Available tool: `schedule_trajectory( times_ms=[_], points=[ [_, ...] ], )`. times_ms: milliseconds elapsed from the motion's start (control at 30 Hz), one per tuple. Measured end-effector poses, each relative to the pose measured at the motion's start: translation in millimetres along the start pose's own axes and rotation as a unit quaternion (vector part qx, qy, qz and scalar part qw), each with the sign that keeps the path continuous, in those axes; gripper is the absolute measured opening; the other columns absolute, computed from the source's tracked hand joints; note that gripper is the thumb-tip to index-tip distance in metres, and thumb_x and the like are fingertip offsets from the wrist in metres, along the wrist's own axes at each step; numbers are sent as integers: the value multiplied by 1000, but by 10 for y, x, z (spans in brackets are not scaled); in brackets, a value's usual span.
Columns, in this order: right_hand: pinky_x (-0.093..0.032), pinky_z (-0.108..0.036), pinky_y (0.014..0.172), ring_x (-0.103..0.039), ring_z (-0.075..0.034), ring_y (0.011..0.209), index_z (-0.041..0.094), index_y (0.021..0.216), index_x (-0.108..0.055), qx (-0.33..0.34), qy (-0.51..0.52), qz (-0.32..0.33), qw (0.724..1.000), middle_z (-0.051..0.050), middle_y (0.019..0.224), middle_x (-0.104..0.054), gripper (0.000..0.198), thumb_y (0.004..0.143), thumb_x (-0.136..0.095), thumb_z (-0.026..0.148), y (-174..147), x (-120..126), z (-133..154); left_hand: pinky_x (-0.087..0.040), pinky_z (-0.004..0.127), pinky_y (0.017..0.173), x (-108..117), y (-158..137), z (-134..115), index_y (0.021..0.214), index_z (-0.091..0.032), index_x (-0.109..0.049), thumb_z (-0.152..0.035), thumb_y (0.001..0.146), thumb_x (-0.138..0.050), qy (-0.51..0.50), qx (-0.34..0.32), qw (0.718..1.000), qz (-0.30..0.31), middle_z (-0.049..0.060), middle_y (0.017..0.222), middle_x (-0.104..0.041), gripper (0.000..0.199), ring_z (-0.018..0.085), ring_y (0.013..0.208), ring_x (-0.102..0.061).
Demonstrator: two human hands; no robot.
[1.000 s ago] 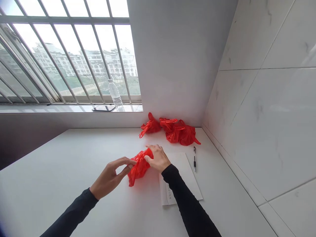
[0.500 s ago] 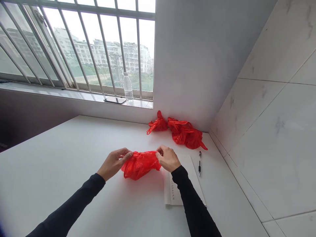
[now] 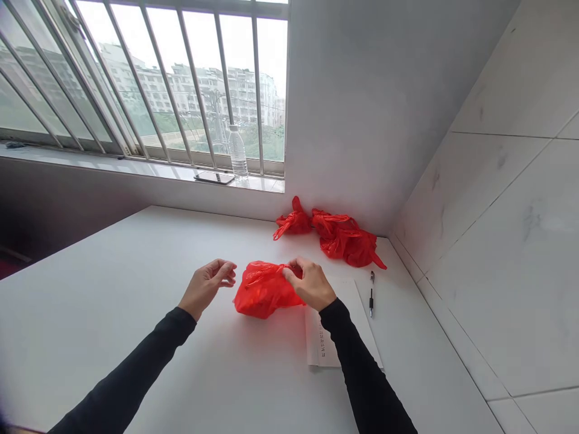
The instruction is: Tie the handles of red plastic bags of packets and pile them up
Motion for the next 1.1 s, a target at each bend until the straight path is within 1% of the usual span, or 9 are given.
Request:
schedule_trajectory(
  times_ms=[100,233,333,433,567,700,833,967,1100],
  points=[
    [-46,-32,79,-63,-18,86,19,94,-61,-16,10,-38,999,-3,92,-68,23,91,-59,42,2,144,-62,-57,39,75,70,-13,-41,101,-17,-65,-57,88,-57,7,-16,999,-27,11,99,-68,43,23,88,-64],
    [-46,-31,79,-61,-17,87,20,96,-59,4,26,-3,1000,-1,92,-66,20,89,-60,39,-35,77,38,-49,41,99,-75,-164,-213,128,-31,-63,-48,83,-69,33,-73,996,38,6,130,-64,49,24,116,-59],
    [-46,-31,79,-60,-16,85,21,95,-59,21,37,25,999,0,90,-65,18,89,-60,38,-62,-21,120,-45,41,102,-207,-226,-259,105,-28,-75,-44,80,-72,51,-95,991,74,4,110,-71,30,24,107,-61],
    [-45,-32,77,-59,-17,83,20,90,-58,5,32,9,999,-1,87,-64,19,89,-59,40,-49,-15,95,-47,42,96,-164,-161,-182,87,-22,-73,-47,85,-65,52,-81,995,27,5,92,-71,26,23,92,-63],
    [-46,-34,80,-61,-19,88,20,89,-55,-24,34,-34,999,-3,92,-64,19,88,-59,39,-5,51,-5,-51,39,82,36,-46,-86,90,-19,-65,-49,86,-59,26,-44,997,-59,9,96,-69,31,25,95,-62],
    [-47,-34,88,-62,-20,102,21,103,-53,-6,94,-10,995,-4,105,-64,25,86,-63,37,-15,10,30,-49,36,90,34,-82,-197,110,-23,-66,-45,77,-74,-1,-45,998,-37,7,114,-68,40,25,108,-62],
    [-47,-34,87,-60,-18,90,22,125,-53,4,97,24,995,-1,95,-63,49,86,-67,48,-60,-12,150,-48,31,76,-68,-155,-308,98,-22,-71,-50,77,-76,-26,-40,998,-29,3,93,-68,36,19,83,-61],
    [-44,-30,73,-54,-15,75,18,93,-63,7,90,4,996,0,82,-60,31,91,-59,49,-66,86,199,-42,28,65,6,-119,-277,88,-20,-72,-53,79,-72,-59,-35,992,-107,2,91,-60,34,15,74,-53],
    [-45,-29,72,-56,-16,77,19,90,-60,-12,115,-69,991,-1,86,-62,26,91,-60,45,-66,198,212,-40,26,67,120,-97,-261,82,-20,-69,-45,74,-78,-80,-41,986,-143,0,88,-56,28,13,75,-48]
  ],
)
Point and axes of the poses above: each hand's wrist, its own y-axis towards the middle knuckle, its own x-axis out of the back of the hand, z = x × y, the point moved 2 cm from there along y, towards the middle knuckle
